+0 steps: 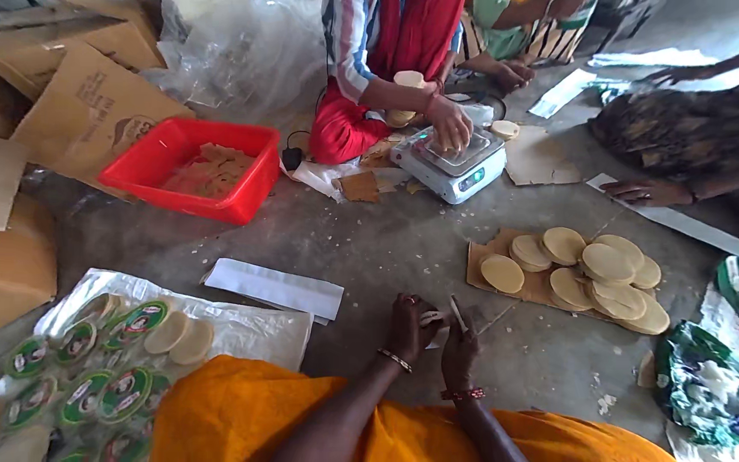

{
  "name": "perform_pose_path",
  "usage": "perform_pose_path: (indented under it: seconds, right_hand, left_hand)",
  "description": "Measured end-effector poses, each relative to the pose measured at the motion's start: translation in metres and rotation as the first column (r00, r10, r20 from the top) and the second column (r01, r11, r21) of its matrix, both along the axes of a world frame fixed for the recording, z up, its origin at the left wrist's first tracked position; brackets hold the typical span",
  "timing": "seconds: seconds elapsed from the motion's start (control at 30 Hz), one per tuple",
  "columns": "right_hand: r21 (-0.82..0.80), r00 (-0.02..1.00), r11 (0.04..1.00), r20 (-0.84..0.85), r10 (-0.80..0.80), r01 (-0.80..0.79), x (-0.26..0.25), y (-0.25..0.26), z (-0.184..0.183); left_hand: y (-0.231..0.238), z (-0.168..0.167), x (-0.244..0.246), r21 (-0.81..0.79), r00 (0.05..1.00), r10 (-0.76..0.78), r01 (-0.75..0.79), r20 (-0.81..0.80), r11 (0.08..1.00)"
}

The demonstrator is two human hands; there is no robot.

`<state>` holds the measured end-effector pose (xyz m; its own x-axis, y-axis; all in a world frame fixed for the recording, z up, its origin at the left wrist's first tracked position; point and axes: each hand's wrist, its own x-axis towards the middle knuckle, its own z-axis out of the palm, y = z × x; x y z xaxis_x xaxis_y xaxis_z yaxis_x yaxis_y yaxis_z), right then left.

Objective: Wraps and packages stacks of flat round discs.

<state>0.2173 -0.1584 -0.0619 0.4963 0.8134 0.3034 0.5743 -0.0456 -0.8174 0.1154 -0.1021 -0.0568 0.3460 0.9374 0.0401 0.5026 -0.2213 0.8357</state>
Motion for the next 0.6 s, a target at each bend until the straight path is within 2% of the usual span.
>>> perform_pose_path:
  seconds: [0.13,0.33,0.43,0.53,0.6]
  right_hand:
    - [0.018,0.985,0.991,0.113,0.129,-0.132,0.003,-0.003,-0.012]
    - [-0.011,0.946,0.978,0.252,0.204,-0.208,0.005,-0.002,-0.01]
    - [-0.173,0.876,0.947,0.363,0.318,-0.271,0.009,-0.006,-0.001]
    - [-0.27,0.764,0.92,0.516,0.386,-0.283,0.011,-0.011,0.007]
    - [-0.356,0.699,0.891,0.56,0.445,-0.282,0.008,-0.014,0.017]
  left_hand:
    - [-0.001,0.005,0.003,-0.146,0.996,0.001,0.011,0.085,0.989]
    - [-0.001,0.006,0.006,-0.171,0.99,0.025,0.0,0.141,0.985]
    - [0.0,0.0,0.008,-0.175,0.98,0.062,-0.029,0.187,0.984]
    - [0.0,0.002,0.009,-0.167,0.98,0.072,-0.041,0.183,0.985]
    - [-0.001,0.0,0.007,-0.149,0.979,0.063,-0.034,0.192,0.988]
